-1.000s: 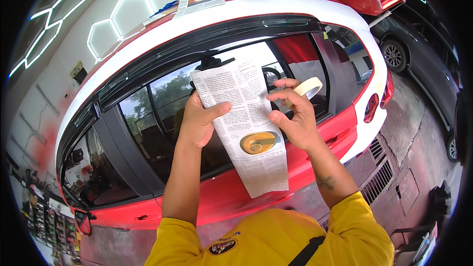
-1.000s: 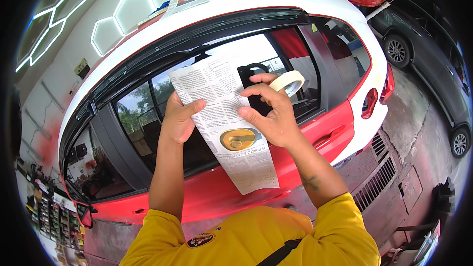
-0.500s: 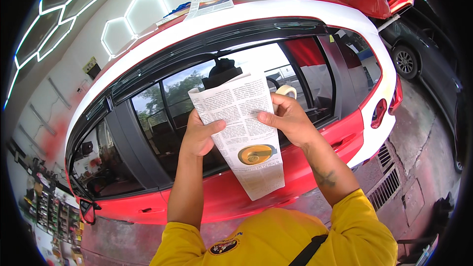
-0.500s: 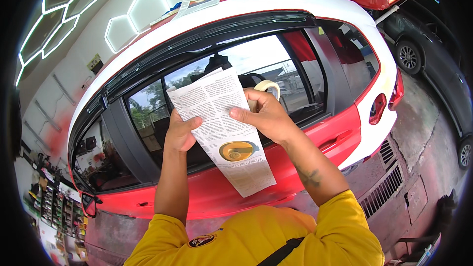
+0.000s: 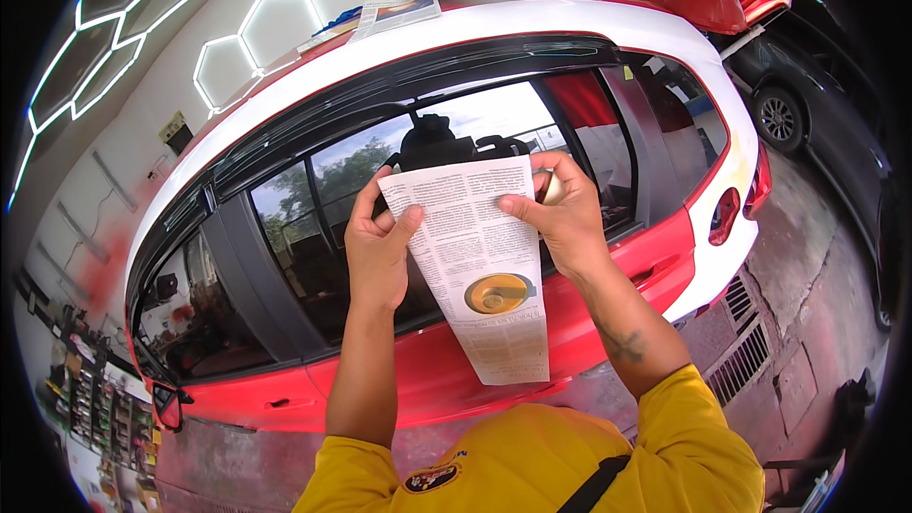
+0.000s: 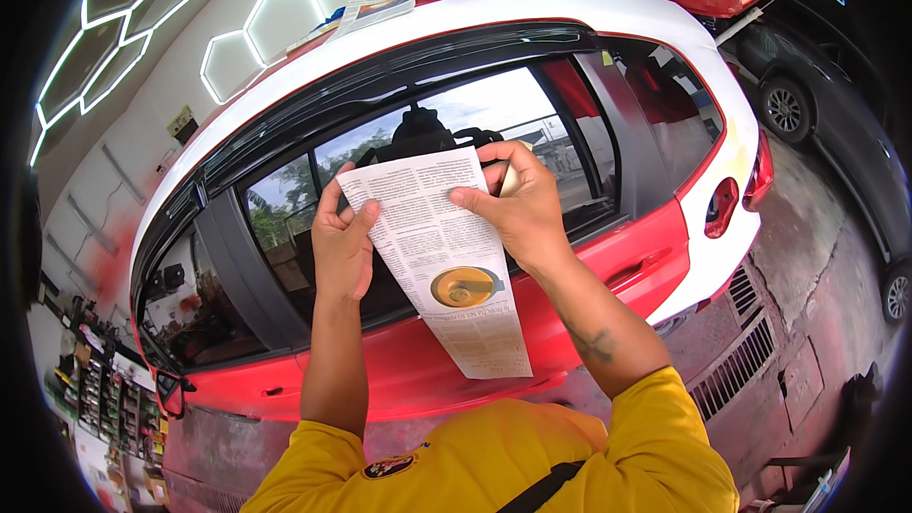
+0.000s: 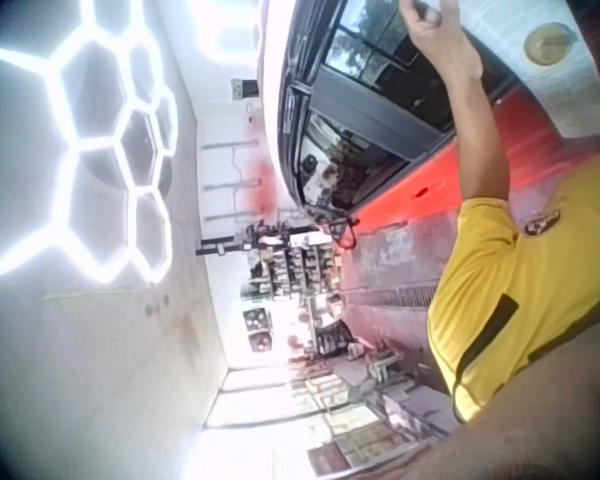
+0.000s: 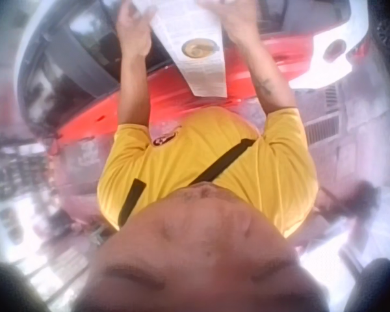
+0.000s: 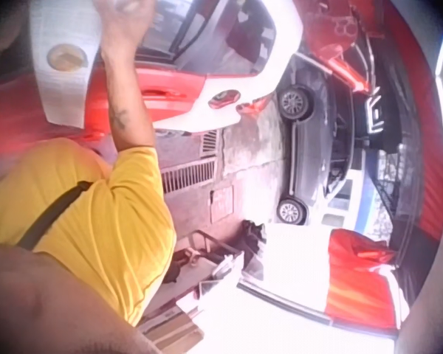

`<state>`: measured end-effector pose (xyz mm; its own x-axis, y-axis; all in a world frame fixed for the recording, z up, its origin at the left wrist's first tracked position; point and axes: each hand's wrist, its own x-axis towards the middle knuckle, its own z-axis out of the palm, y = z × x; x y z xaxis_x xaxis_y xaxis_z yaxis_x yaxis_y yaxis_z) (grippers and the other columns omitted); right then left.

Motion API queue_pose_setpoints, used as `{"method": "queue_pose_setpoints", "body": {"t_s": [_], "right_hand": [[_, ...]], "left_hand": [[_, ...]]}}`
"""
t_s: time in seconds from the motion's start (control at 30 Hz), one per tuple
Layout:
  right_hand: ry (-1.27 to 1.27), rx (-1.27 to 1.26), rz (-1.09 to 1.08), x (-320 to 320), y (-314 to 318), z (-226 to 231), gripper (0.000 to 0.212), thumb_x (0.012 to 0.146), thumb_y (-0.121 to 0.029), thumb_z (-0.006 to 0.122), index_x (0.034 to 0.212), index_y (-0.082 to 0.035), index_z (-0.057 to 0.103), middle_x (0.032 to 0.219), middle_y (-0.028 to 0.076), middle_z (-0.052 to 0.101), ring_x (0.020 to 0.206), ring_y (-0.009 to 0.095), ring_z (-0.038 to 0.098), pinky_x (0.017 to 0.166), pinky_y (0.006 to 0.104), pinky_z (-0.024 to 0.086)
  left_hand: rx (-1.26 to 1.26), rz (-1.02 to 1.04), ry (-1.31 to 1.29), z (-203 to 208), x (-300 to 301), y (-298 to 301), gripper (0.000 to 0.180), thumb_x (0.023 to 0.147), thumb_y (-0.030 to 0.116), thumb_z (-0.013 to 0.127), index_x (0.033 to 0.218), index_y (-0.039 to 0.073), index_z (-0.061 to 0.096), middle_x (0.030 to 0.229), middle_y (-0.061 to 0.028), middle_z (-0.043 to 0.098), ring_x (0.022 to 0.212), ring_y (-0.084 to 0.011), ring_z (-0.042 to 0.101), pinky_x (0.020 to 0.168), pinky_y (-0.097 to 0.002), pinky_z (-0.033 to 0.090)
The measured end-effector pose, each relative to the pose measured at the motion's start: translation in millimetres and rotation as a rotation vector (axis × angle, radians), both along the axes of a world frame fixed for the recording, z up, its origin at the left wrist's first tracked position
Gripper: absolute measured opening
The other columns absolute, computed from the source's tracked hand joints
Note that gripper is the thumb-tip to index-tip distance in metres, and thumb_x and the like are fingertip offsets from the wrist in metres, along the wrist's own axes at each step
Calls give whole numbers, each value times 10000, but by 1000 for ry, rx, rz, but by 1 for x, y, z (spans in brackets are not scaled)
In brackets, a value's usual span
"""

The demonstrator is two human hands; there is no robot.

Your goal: The person tapes newspaper sheets to the rear side window and the rear hatch of a red car using masking tape. They smooth the paper against the glass and body, then move to the trunk area to continue taping the hatch.

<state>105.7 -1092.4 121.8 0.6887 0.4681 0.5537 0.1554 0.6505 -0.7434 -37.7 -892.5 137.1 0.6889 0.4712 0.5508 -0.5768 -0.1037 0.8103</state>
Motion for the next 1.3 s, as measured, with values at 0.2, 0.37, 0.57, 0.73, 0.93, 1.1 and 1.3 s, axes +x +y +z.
{"method": "queue_pose_setpoints", "body": {"t_s": [0.2,0.37,0.57,0.73,0.93,1.1,1.3], "right_hand": [[-6,-95,82,2,-2,-3,171,1030,-152,798,1108,-7,753,899,30,760,798,72,681,729,239,544],[-52,-125,-2,8,1,-8,255,1072,-242,758,1036,8,786,824,10,740,739,40,622,656,231,488],[-58,-132,3,6,-1,-8,310,1084,-272,742,1017,27,789,838,29,761,747,45,646,656,243,517],[-86,-136,-53,1,0,-9,332,1091,-285,733,1032,34,798,820,20,757,742,41,631,645,246,500],[-164,-130,-148,4,9,-18,345,1096,-300,727,1032,30,804,789,-13,727,718,22,581,621,238,464],[-140,-116,-188,12,3,-28,332,1103,-301,716,1045,13,806,789,-23,718,690,11,550,600,222,430],[-326,-117,-506,15,7,-35,328,1103,-288,712,1037,29,768,765,-15,674,717,44,528,627,257,436]], "left_hand": [[-120,-102,-42,-11,6,10,852,1026,-54,708,1722,19,221,1201,-193,801,1129,-222,769,1031,-387,585],[-98,-153,-70,-11,7,9,871,1029,-46,711,1730,33,200,1191,-192,804,1127,-226,772,1028,-388,586],[-90,-114,-65,-11,5,10,859,1024,-53,712,1722,4,213,1167,-184,812,1115,-215,772,1035,-389,577],[-101,-116,-41,-18,4,13,849,1018,-69,709,1714,-33,226,1190,-178,807,1117,-199,763,1042,-375,569],[-165,-54,-60,-11,-2,-4,615,1051,35,727,1588,-63,444,1175,-159,805,1091,-192,758,999,-339,573],[-88,32,-115,-25,10,5,255,1080,201,749,1041,-50,776,977,-67,790,830,-96,696,767,-261,539],[371,639,-209,-27,19,-19,290,1091,222,739,924,-14,725,719,52,614,676,-4,491,611,-220,406]]}}
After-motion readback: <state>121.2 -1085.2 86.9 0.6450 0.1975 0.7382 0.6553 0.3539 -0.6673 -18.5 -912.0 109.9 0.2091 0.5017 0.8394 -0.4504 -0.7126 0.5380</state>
